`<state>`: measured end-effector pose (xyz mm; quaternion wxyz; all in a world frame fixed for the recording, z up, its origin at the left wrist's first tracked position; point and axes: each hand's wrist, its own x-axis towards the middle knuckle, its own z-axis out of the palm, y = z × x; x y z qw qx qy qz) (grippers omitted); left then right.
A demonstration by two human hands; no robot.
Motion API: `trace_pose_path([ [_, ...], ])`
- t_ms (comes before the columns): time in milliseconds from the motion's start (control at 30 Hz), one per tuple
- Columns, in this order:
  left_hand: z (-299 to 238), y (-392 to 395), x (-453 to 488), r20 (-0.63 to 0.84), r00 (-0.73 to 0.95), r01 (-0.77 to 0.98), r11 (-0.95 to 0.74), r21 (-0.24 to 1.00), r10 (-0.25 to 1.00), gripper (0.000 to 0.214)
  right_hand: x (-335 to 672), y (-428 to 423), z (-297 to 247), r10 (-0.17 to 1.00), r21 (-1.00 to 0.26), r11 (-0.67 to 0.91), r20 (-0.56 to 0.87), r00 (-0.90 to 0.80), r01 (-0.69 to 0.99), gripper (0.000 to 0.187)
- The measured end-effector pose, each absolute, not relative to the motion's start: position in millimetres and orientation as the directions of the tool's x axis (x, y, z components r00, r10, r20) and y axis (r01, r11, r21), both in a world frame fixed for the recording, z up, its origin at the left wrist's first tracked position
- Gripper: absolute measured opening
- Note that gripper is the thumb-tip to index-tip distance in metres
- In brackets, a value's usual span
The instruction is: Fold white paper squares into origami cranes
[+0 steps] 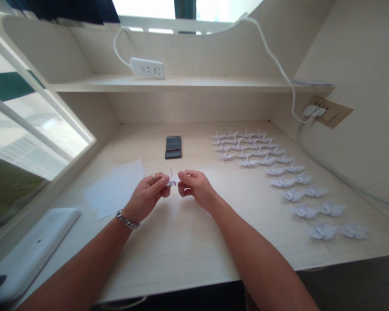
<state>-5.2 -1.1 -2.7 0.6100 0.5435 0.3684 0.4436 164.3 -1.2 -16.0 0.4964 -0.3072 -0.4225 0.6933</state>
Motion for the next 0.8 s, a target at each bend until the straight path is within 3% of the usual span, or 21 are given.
trace_pose_path([
  [467,0.7,-3.9,0.6,-0.068,0.355,-0.475,0.242,0.846,0.933,0.026,163.0,0.6,-14.7,0.954,-0.798,-0.202,-0.03,-0.297,-0.568,0.026],
  [667,7.9,-0.7,-7.2,-0.02,0.317,-0.525,0.193,0.829,0.948,0.026,167.1,2.4,-13.7,0.964,-0.782,-0.19,-0.033,-0.265,-0.593,0.027],
  [800,8.3,3.0,-11.6,0.008,0.241,-0.465,0.108,0.879,0.971,0.028,170.5,4.0,-14.6,0.976,-0.803,-0.16,-0.039,-0.216,-0.574,0.027],
])
